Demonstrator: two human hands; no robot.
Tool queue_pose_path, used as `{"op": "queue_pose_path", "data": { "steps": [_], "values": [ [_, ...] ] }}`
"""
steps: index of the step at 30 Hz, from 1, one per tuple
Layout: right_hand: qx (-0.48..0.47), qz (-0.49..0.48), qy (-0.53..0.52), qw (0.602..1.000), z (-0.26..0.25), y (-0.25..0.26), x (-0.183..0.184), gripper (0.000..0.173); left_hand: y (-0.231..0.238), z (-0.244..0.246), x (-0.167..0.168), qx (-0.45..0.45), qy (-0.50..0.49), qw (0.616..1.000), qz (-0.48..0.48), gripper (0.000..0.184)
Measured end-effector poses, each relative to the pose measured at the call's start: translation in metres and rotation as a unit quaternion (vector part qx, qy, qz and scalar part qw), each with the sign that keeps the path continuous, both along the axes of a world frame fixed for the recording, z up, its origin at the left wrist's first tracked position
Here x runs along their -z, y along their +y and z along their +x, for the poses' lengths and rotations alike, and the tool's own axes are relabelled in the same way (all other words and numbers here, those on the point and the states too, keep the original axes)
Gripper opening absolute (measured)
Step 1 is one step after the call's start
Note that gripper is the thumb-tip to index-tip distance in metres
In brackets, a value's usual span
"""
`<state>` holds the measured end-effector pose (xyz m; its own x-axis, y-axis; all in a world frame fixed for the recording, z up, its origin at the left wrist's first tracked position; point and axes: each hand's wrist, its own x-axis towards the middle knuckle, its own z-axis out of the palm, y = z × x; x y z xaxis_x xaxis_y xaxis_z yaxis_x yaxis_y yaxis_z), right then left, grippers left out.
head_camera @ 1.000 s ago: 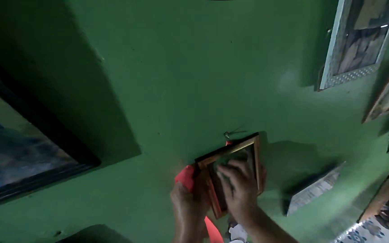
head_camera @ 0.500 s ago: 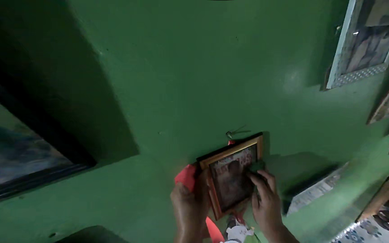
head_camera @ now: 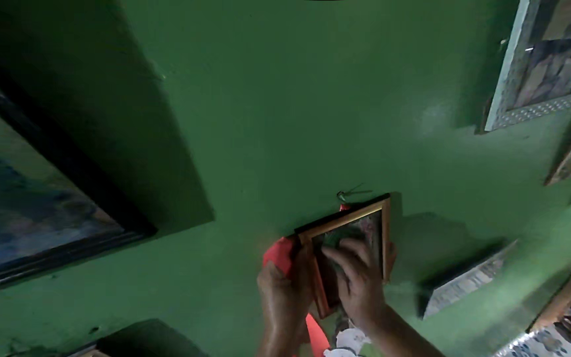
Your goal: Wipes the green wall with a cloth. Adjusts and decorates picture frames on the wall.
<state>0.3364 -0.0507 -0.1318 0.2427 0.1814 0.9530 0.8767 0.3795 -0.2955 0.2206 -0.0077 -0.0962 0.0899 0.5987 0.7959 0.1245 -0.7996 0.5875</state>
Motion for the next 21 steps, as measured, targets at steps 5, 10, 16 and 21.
{"op": "queue_pose_path", "data": {
  "steps": [5, 10, 16, 21],
  "values": [
    [-0.006, -0.018, -0.017, 1.0, -0.003, -0.002, 0.01, 0.015, 0.001, 0.0, -0.001, 0.002, 0.001, 1.0, -0.004, 0.015],
    [-0.03, -0.131, -0.037, 0.99, -0.002, -0.025, 0.088, 0.014, 0.002, -0.001, 0.002, -0.026, 0.013, 1.0, 0.003, 0.019],
    [-0.274, -0.313, 0.157, 0.896, 0.02, -0.066, 0.05, 0.017, -0.002, -0.003, 0.0, -0.02, 0.01, 1.0, -0.02, 0.019],
    [-0.429, -0.201, 0.481, 0.738, 0.036, -0.088, 0.015, 0.022, -0.008, -0.01, -0.002, -0.017, 0.021, 1.0, -0.009, 0.017]
  ]
}}
